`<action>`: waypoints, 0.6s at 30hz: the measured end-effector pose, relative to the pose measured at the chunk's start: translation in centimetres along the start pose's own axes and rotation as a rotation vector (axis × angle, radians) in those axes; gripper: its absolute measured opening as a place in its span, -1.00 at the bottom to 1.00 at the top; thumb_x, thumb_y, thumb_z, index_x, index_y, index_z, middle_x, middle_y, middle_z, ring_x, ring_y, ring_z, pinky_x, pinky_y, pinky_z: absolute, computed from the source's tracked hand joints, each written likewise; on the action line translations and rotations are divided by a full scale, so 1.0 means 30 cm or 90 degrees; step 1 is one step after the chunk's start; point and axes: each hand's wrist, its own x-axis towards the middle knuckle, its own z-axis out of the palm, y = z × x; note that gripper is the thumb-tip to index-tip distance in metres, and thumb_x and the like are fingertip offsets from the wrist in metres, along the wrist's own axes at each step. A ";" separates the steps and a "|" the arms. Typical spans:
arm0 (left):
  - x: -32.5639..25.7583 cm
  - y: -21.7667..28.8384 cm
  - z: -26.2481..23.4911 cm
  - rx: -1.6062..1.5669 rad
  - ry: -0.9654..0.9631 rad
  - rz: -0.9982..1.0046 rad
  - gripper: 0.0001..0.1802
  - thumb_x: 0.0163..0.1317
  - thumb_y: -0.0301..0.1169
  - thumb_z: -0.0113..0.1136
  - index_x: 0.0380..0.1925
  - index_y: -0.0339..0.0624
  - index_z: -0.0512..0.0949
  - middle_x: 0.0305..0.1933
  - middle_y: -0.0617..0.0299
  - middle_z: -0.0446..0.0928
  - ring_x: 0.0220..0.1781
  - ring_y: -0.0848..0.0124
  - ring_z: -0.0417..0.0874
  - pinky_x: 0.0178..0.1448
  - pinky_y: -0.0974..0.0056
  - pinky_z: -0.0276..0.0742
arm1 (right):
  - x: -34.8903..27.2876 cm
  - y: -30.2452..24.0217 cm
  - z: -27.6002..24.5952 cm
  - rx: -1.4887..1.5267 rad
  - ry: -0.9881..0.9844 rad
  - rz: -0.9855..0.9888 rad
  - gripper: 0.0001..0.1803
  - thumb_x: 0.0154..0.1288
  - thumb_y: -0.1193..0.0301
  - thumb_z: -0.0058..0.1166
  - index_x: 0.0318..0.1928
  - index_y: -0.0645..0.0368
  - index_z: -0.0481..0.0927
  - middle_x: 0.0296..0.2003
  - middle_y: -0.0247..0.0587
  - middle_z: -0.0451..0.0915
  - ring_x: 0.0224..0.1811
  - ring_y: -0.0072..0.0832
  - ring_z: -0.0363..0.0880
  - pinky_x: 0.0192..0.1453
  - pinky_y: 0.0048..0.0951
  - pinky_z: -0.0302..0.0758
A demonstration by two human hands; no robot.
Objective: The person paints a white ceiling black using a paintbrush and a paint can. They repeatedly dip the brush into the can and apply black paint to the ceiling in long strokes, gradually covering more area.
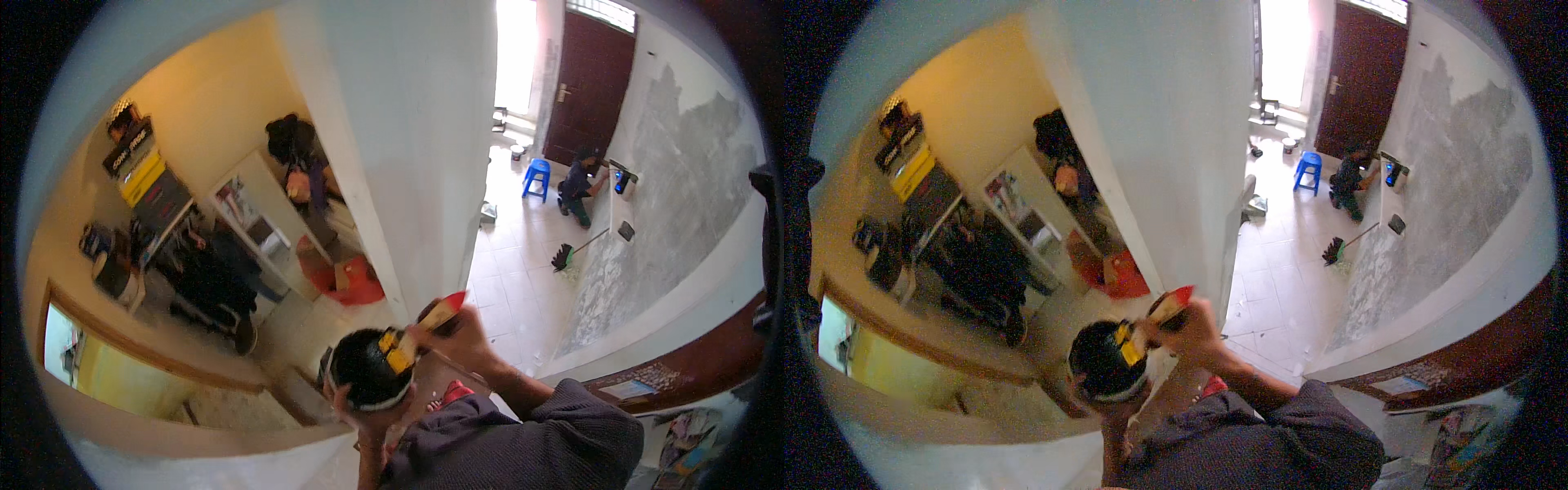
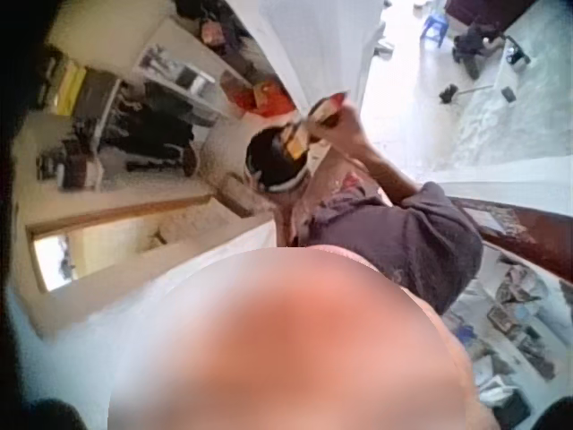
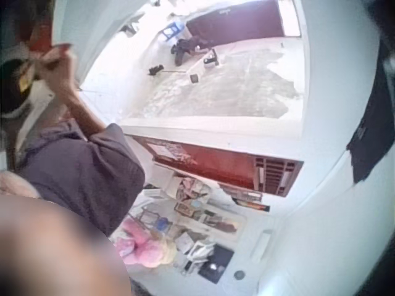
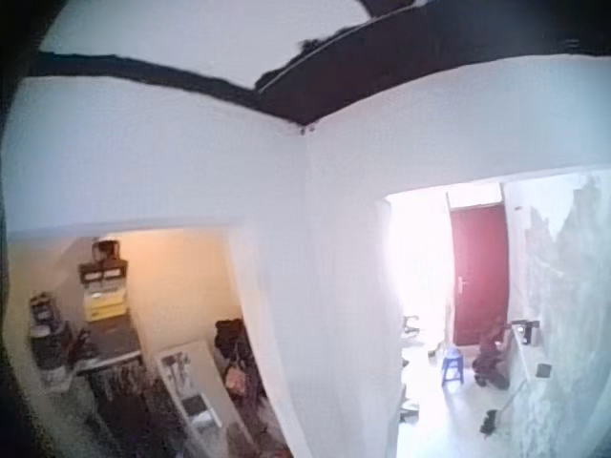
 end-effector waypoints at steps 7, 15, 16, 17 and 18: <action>0.336 0.062 0.065 -0.086 -0.015 -0.004 0.15 -0.29 -0.02 0.77 0.27 0.05 0.20 0.29 -0.28 0.39 0.32 -0.23 0.49 0.35 -0.24 0.48 | 0.095 -0.097 -0.025 0.309 0.155 0.139 -0.81 0.45 0.38 0.24 -0.09 0.23 0.57 -0.20 -0.16 0.69 -0.20 -0.44 0.73 -0.12 -0.35 0.76; 0.554 0.083 -0.049 -0.071 -0.041 0.009 0.10 -0.31 -0.02 0.77 0.19 0.03 0.23 0.29 -0.32 0.40 0.31 -0.25 0.53 0.33 -0.21 0.53 | 0.110 -0.275 0.132 0.307 0.167 0.036 -0.80 0.47 0.41 0.20 -0.03 0.23 0.52 -0.16 -0.15 0.64 -0.10 -0.36 0.73 -0.06 -0.34 0.79; 0.565 0.080 -0.070 -0.066 -0.056 -0.003 0.09 -0.31 -0.02 0.77 0.18 0.02 0.24 0.29 -0.32 0.40 0.30 -0.25 0.53 0.33 -0.21 0.53 | 0.109 -0.287 0.151 0.304 0.161 0.015 -0.80 0.47 0.42 0.20 -0.03 0.23 0.52 -0.16 -0.16 0.64 -0.09 -0.36 0.73 -0.05 -0.33 0.79; 0.570 0.079 -0.084 -0.070 -0.051 0.003 0.09 -0.32 -0.02 0.78 0.18 0.02 0.24 0.28 -0.31 0.41 0.31 -0.24 0.53 0.34 -0.21 0.52 | 0.109 -0.296 0.169 0.309 0.151 -0.009 -0.80 0.47 0.42 0.20 -0.03 0.23 0.51 -0.15 -0.16 0.63 -0.09 -0.36 0.73 -0.05 -0.33 0.79; 0.572 0.074 -0.098 -0.076 -0.048 0.009 0.09 -0.32 -0.02 0.78 0.17 0.02 0.25 0.28 -0.31 0.41 0.31 -0.23 0.53 0.34 -0.20 0.52 | 0.112 -0.309 0.181 0.314 0.144 0.005 -0.81 0.47 0.42 0.20 -0.03 0.20 0.52 -0.14 -0.17 0.63 -0.08 -0.36 0.72 -0.04 -0.33 0.79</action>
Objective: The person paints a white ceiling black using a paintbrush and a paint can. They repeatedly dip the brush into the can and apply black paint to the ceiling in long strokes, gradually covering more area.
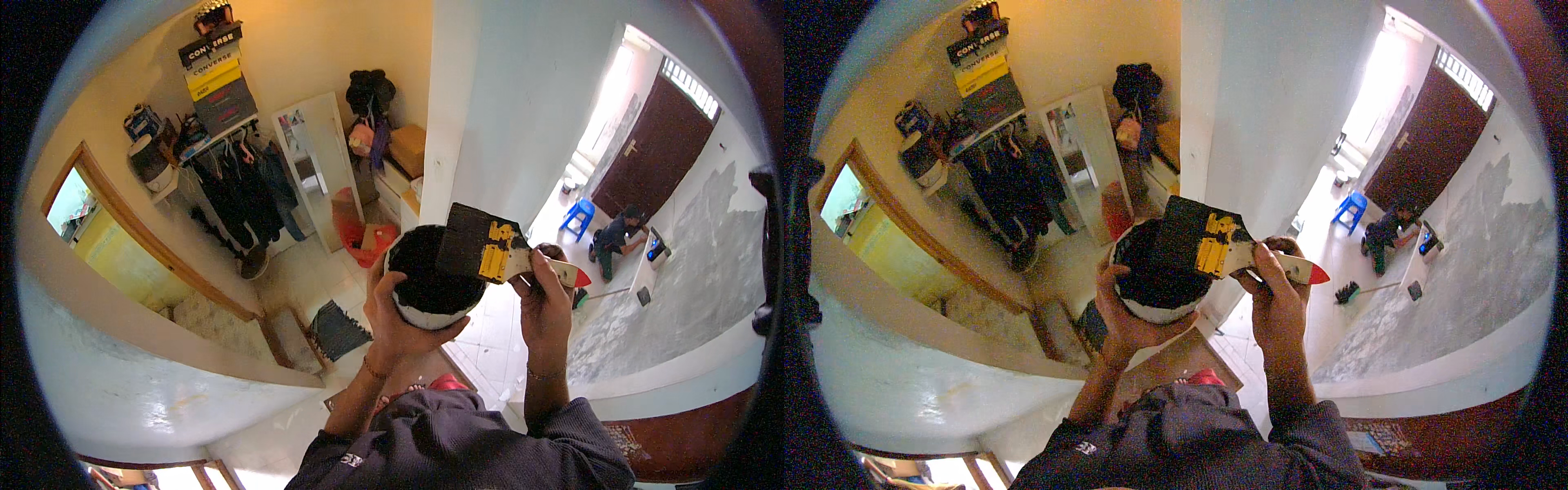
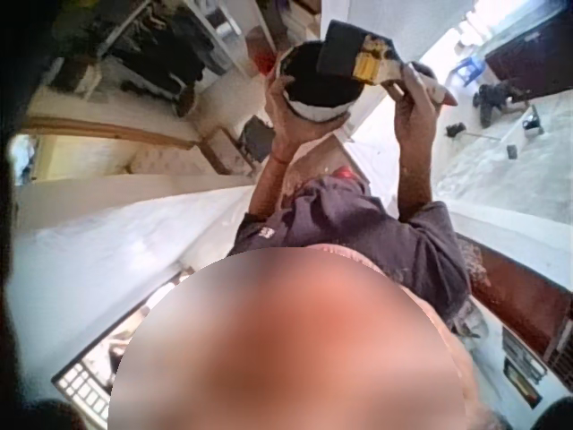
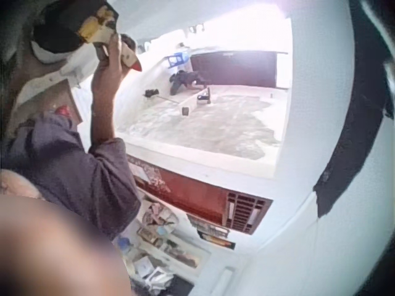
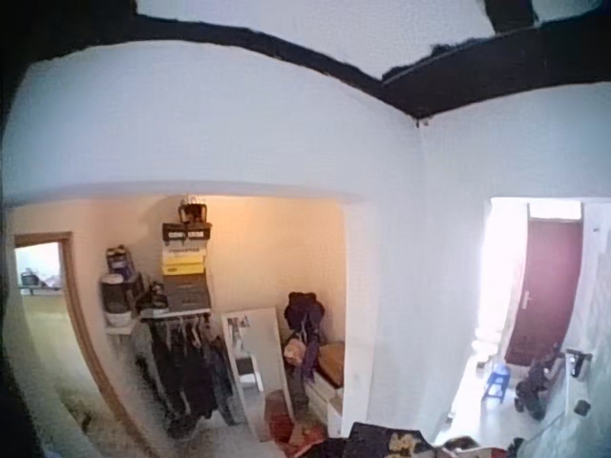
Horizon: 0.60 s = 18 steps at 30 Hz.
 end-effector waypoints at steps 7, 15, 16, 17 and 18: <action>-0.128 -0.038 -0.124 -0.006 0.023 -0.024 0.13 -0.39 -0.06 0.80 0.19 -0.03 0.27 0.21 -0.22 0.47 0.25 -0.13 0.57 0.33 -0.14 0.53 | 0.060 -0.016 0.160 0.054 -0.001 -0.110 -0.80 0.57 0.35 0.10 0.00 0.24 0.55 -0.10 -0.25 0.62 -0.05 -0.50 0.67 -0.02 -0.46 0.72; -0.266 -0.122 -0.126 0.006 0.129 -0.122 0.21 -0.46 -0.15 0.81 0.29 -0.05 0.29 0.10 -0.04 0.58 0.13 0.07 0.64 0.26 -0.01 0.57 | 0.469 -0.303 0.463 0.338 0.010 -0.518 -0.70 0.61 0.20 0.06 0.09 0.10 0.37 0.08 -0.21 0.53 0.27 -0.40 0.53 0.49 -0.26 0.47; -0.265 -0.124 -0.123 0.011 0.156 -0.150 0.22 -0.47 -0.16 0.81 0.30 -0.05 0.29 0.08 -0.02 0.59 0.12 0.09 0.64 0.25 0.01 0.58 | 0.534 -0.358 0.505 0.318 -0.004 -0.602 -0.70 0.60 0.22 0.07 0.10 0.06 0.32 0.14 -0.15 0.48 0.29 -0.37 0.51 0.51 -0.26 0.47; -0.263 -0.122 -0.128 0.009 0.139 -0.130 0.19 -0.40 -0.14 0.79 0.31 -0.06 0.29 0.14 -0.05 0.55 0.16 0.05 0.62 0.27 0.00 0.56 | 0.597 -0.418 0.543 0.314 -0.006 -0.676 -0.68 0.60 0.26 0.08 0.12 0.07 0.27 0.16 -0.10 0.45 0.31 -0.35 0.50 0.50 -0.26 0.49; -0.254 -0.120 -0.132 0.007 0.122 -0.110 0.16 -0.33 -0.13 0.77 0.32 -0.07 0.29 0.21 -0.08 0.52 0.20 0.02 0.60 0.29 0.00 0.54 | 0.653 -0.484 0.571 0.287 0.006 -0.703 -0.64 0.57 0.29 0.13 0.12 0.10 0.25 0.17 -0.06 0.43 0.30 -0.32 0.50 0.46 -0.24 0.54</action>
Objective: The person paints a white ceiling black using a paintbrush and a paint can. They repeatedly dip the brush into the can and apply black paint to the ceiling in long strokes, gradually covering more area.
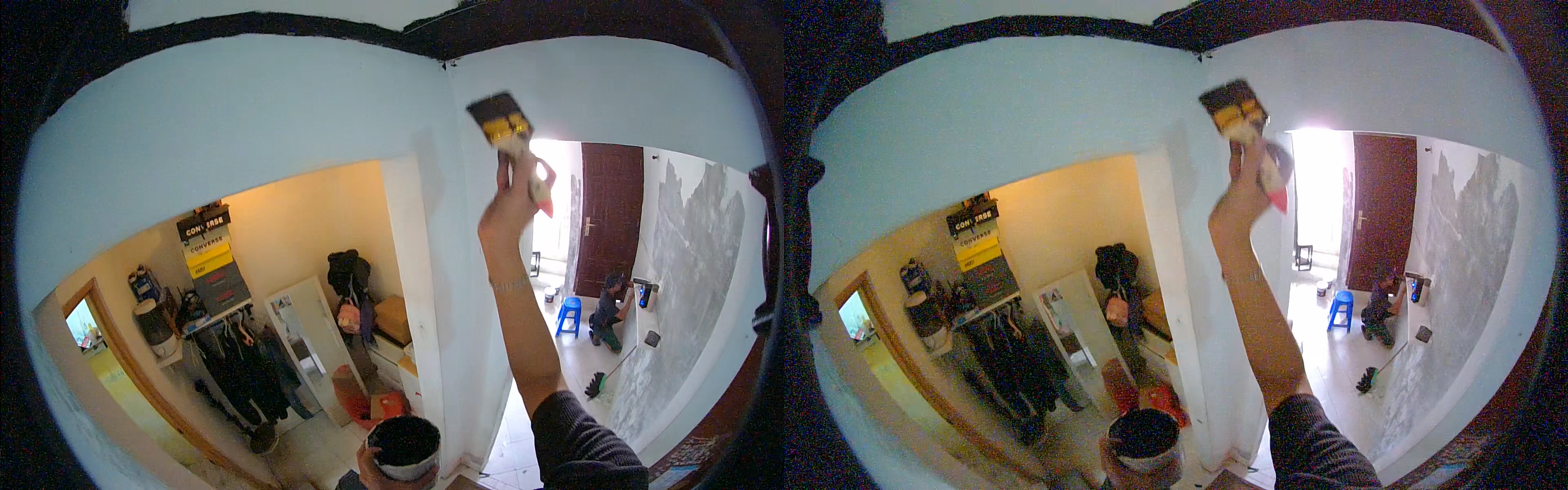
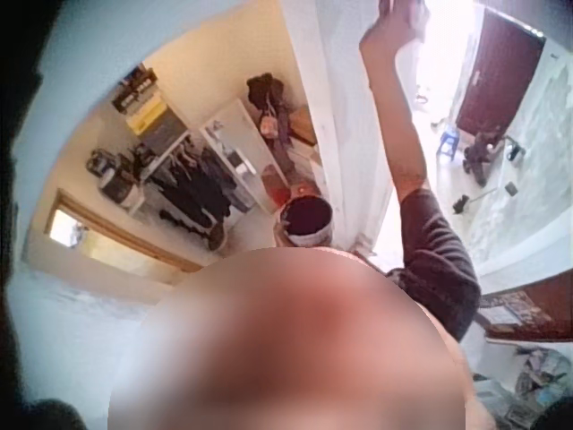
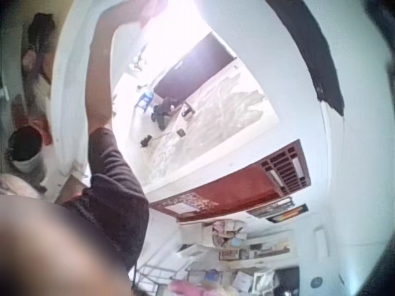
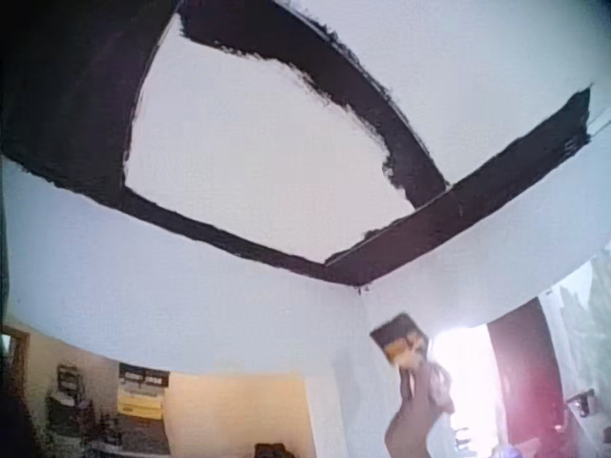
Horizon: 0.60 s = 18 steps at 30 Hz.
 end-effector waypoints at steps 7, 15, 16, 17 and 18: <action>0.099 0.068 0.029 0.022 -0.027 0.050 0.08 -0.26 -0.15 0.74 0.29 -0.07 0.31 0.22 -0.13 0.50 0.21 -0.03 0.60 0.27 -0.02 0.55 | 0.546 0.147 0.346 0.070 0.029 -0.273 -0.58 0.45 0.39 0.27 0.12 0.20 0.33 0.02 -0.13 0.52 0.13 -0.41 0.55 0.24 -0.38 0.58; 0.230 0.096 0.072 0.055 0.027 0.081 0.02 -0.19 -0.16 0.72 0.27 -0.07 0.32 0.22 -0.17 0.49 0.19 -0.06 0.61 0.25 -0.03 0.56 | 0.790 0.220 0.561 0.178 0.124 -0.244 -0.64 0.45 0.40 0.25 0.09 0.18 0.37 -0.02 -0.18 0.57 -0.04 -0.42 0.59 0.09 -0.38 0.57; 0.233 0.093 0.076 0.053 0.032 0.084 0.02 -0.19 -0.16 0.72 0.27 -0.07 0.32 0.22 -0.17 0.50 0.19 -0.05 0.62 0.25 -0.03 0.56 | 0.794 0.220 0.586 0.191 0.143 -0.235 -0.64 0.45 0.40 0.24 0.09 0.18 0.37 -0.02 -0.18 0.57 -0.04 -0.43 0.59 0.09 -0.39 0.57; 0.231 0.087 0.080 0.053 0.034 0.085 0.02 -0.19 -0.16 0.72 0.27 -0.07 0.32 0.22 -0.17 0.50 0.18 -0.05 0.62 0.25 -0.03 0.56 | 0.793 0.219 0.613 0.202 0.164 -0.225 -0.65 0.46 0.41 0.23 0.10 0.18 0.38 -0.01 -0.18 0.57 -0.05 -0.43 0.59 0.08 -0.39 0.57; 0.225 0.076 0.084 0.055 0.012 0.068 0.02 -0.19 -0.16 0.72 0.27 -0.07 0.32 0.22 -0.17 0.50 0.19 -0.04 0.61 0.26 -0.03 0.56 | 0.787 0.220 0.634 0.213 0.184 -0.215 -0.65 0.46 0.41 0.23 0.10 0.18 0.38 0.00 -0.17 0.57 -0.05 -0.43 0.60 0.08 -0.40 0.57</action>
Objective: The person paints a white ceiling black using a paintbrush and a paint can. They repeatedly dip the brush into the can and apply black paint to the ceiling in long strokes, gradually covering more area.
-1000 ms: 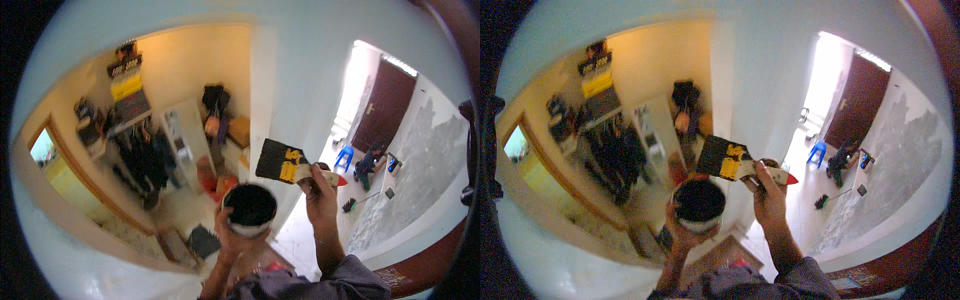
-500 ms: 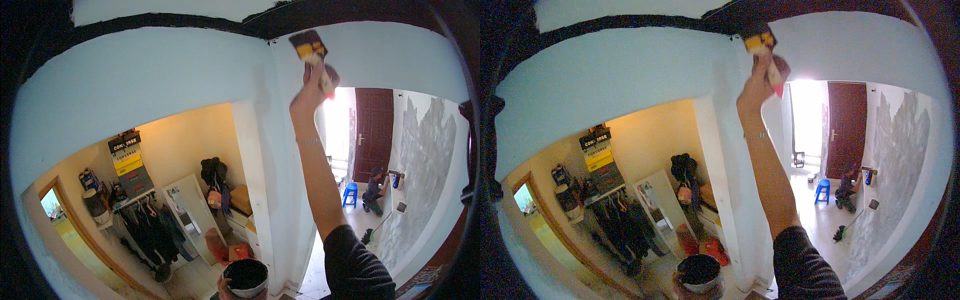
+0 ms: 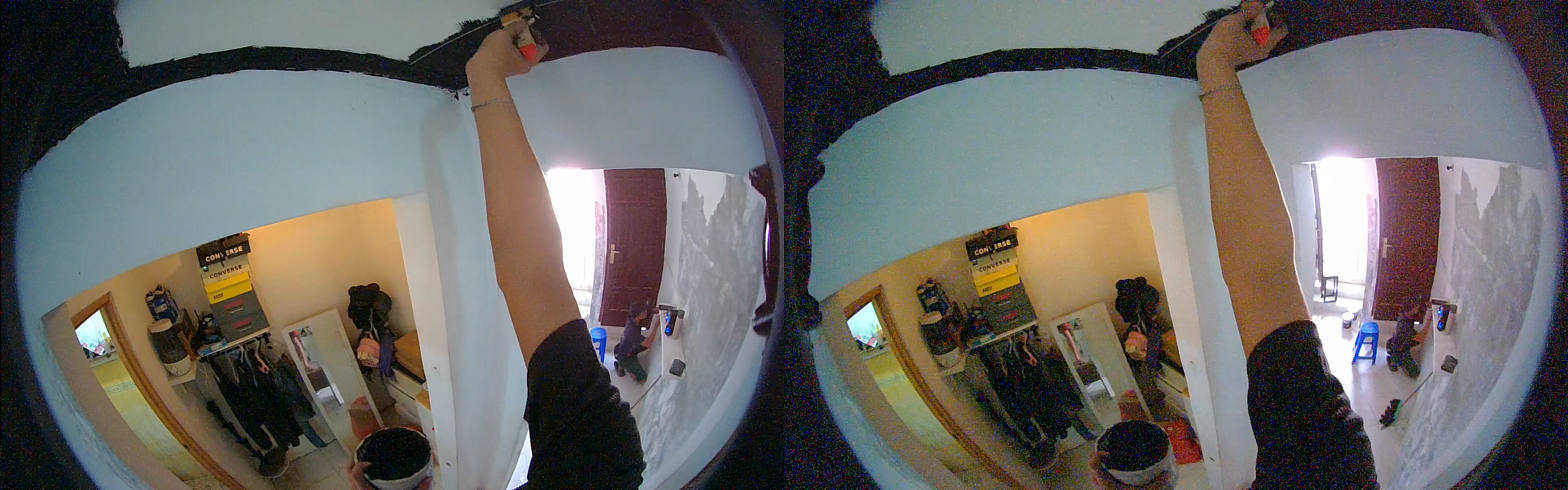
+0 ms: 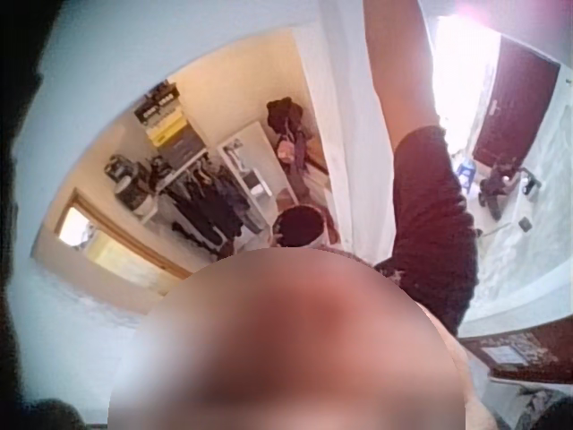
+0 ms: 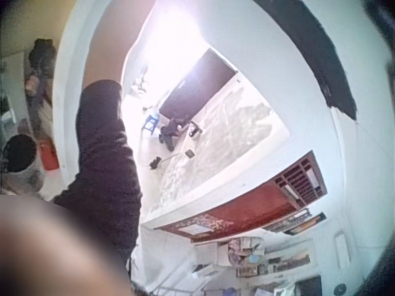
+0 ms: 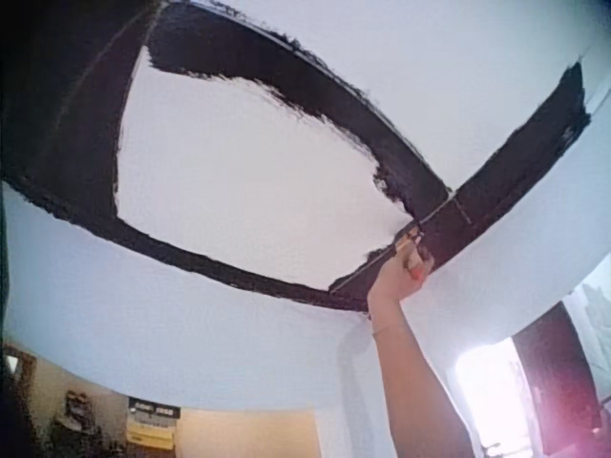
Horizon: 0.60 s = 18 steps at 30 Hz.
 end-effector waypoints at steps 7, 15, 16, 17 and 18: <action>-0.107 -0.139 0.093 -0.162 0.008 -0.179 0.03 -0.20 -0.15 0.74 0.27 -0.08 0.32 0.22 -0.13 0.49 0.23 -0.01 0.58 0.29 -0.02 0.52 | -0.021 -0.027 -0.068 -0.033 -0.169 -0.085 -0.69 0.47 0.38 0.22 0.04 0.16 0.39 -0.06 -0.19 0.60 -0.06 -0.44 0.59 0.10 -0.38 0.55; -0.102 -0.168 0.048 0.002 -0.024 -0.022 0.04 -0.23 -0.10 0.76 0.26 -0.08 0.35 0.23 -0.10 0.48 0.24 -0.01 0.57 0.28 -0.02 0.52 | 0.056 0.017 -0.057 -0.038 -0.095 0.009 -0.65 0.47 0.37 0.22 0.07 0.27 0.39 -0.07 -0.14 0.60 -0.08 -0.34 0.61 0.10 -0.30 0.54; -0.097 -0.175 0.052 0.005 -0.026 -0.003 0.04 -0.23 -0.09 0.76 0.26 -0.08 0.35 0.23 -0.10 0.48 0.24 -0.01 0.57 0.27 -0.02 0.53 | 0.057 0.028 -0.058 -0.071 -0.099 0.009 -0.64 0.47 0.38 0.22 0.07 0.28 0.39 -0.07 -0.13 0.60 -0.08 -0.34 0.61 0.10 -0.29 0.54; -0.096 -0.182 0.055 0.009 -0.030 0.016 0.04 -0.23 -0.09 0.76 0.26 -0.08 0.36 0.23 -0.10 0.48 0.24 -0.01 0.57 0.27 -0.02 0.53 | 0.056 0.036 -0.068 -0.071 -0.132 -0.056 -0.64 0.46 0.38 0.23 0.07 0.28 0.39 -0.07 -0.12 0.59 -0.07 -0.34 0.61 0.09 -0.29 0.55; -0.094 -0.190 0.061 -0.002 -0.029 0.018 0.04 -0.23 -0.09 0.75 0.25 -0.07 0.36 0.23 -0.10 0.48 0.23 -0.01 0.58 0.27 -0.02 0.53 | 0.057 0.044 -0.077 -0.070 -0.166 -0.121 -0.64 0.46 0.38 0.24 0.07 0.28 0.40 -0.06 -0.11 0.59 -0.07 -0.35 0.61 0.08 -0.29 0.55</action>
